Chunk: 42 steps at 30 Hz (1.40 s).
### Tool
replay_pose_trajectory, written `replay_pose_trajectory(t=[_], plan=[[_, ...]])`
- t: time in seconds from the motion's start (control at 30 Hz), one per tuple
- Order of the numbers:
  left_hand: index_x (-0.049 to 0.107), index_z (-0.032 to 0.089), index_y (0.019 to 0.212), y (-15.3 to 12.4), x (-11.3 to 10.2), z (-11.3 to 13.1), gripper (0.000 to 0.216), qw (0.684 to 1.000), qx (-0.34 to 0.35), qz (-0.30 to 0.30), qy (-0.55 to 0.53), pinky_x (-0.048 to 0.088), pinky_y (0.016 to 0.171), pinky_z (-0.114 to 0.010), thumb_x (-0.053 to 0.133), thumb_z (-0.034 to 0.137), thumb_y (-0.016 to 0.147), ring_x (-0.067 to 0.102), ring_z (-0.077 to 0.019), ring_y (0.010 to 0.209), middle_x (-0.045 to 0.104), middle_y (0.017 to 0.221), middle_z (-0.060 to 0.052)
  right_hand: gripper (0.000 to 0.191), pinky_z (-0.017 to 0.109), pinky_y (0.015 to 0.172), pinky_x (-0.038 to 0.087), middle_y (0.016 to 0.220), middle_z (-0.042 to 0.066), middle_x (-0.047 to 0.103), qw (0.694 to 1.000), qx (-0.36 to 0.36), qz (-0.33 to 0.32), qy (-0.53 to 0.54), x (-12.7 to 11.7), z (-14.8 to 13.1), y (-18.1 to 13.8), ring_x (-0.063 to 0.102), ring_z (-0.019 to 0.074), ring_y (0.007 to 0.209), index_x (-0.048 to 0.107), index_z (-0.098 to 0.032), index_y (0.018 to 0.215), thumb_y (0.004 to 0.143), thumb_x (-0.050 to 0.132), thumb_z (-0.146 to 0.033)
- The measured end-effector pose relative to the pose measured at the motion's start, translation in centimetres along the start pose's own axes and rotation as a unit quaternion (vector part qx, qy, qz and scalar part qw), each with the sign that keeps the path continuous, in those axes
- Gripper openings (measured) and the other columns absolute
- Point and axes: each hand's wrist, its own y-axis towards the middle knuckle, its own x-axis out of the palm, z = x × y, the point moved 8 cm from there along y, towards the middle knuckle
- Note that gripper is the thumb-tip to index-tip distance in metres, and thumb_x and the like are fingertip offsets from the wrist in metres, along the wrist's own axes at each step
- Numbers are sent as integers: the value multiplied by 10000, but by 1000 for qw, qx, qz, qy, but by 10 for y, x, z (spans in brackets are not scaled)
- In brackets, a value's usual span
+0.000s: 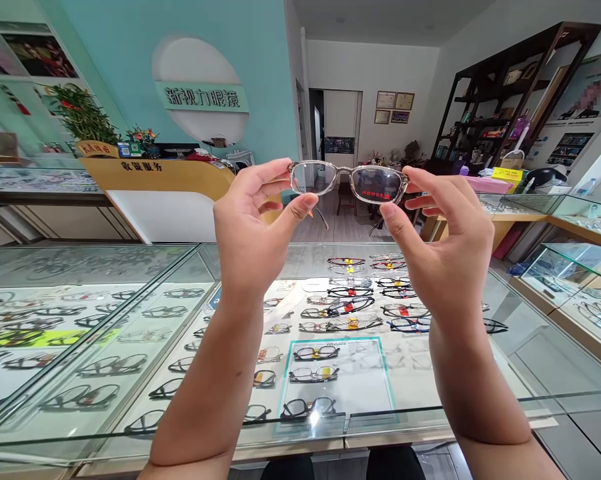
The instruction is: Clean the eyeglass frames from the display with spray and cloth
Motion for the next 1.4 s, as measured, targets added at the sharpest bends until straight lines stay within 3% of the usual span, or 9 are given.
replay_pose_trajectory(t=[0.2, 0.37, 0.57, 0.87, 1.4], plan=[[817, 327, 1188, -5, 1, 12, 641, 1000, 8, 8, 10, 591, 851, -516, 1041, 653, 684, 774, -309, 1079, 828, 1176, -70, 354, 579, 979, 638, 1226, 103, 765, 999, 7, 15, 29, 0, 3, 0, 745, 316, 1123, 769, -283, 1345, 1011, 733, -394], [774, 326, 1166, -12, 3, 29, 594, 998, 36, 28, 46, 572, 888, -485, 985, 692, 748, 739, -281, 1090, 777, 1243, -64, 371, 580, 998, 635, 1283, 113, 770, 1000, 24, -11, 14, 5, 9, -1, 756, 309, 1123, 750, -280, 1366, 1025, 700, -418], [738, 358, 1220, -16, 4, 42, 619, 988, 95, 41, 111, 596, 957, -511, 897, 775, 790, 712, -323, 1156, 739, 1242, -67, 441, 583, 968, 632, 1343, 122, 763, 998, 47, -49, -3, 14, 19, -3, 772, 314, 1081, 711, -288, 1422, 1029, 694, -488], [743, 377, 1270, -19, 4, 40, 584, 985, 110, 39, 126, 584, 964, -546, 854, 760, 843, 707, -361, 1183, 718, 1265, -90, 389, 593, 997, 638, 1321, 112, 783, 999, 30, -38, 11, 11, 18, -3, 764, 322, 1150, 723, -292, 1384, 1033, 701, -458], [731, 377, 1330, -13, 1, 27, 612, 987, 105, 3, 121, 629, 946, -541, 805, 789, 884, 742, -331, 1205, 775, 1292, -54, 361, 603, 991, 649, 1239, 77, 779, 999, 4, 18, 30, 1, 13, -1, 763, 316, 1116, 755, -341, 1314, 977, 801, -462]])
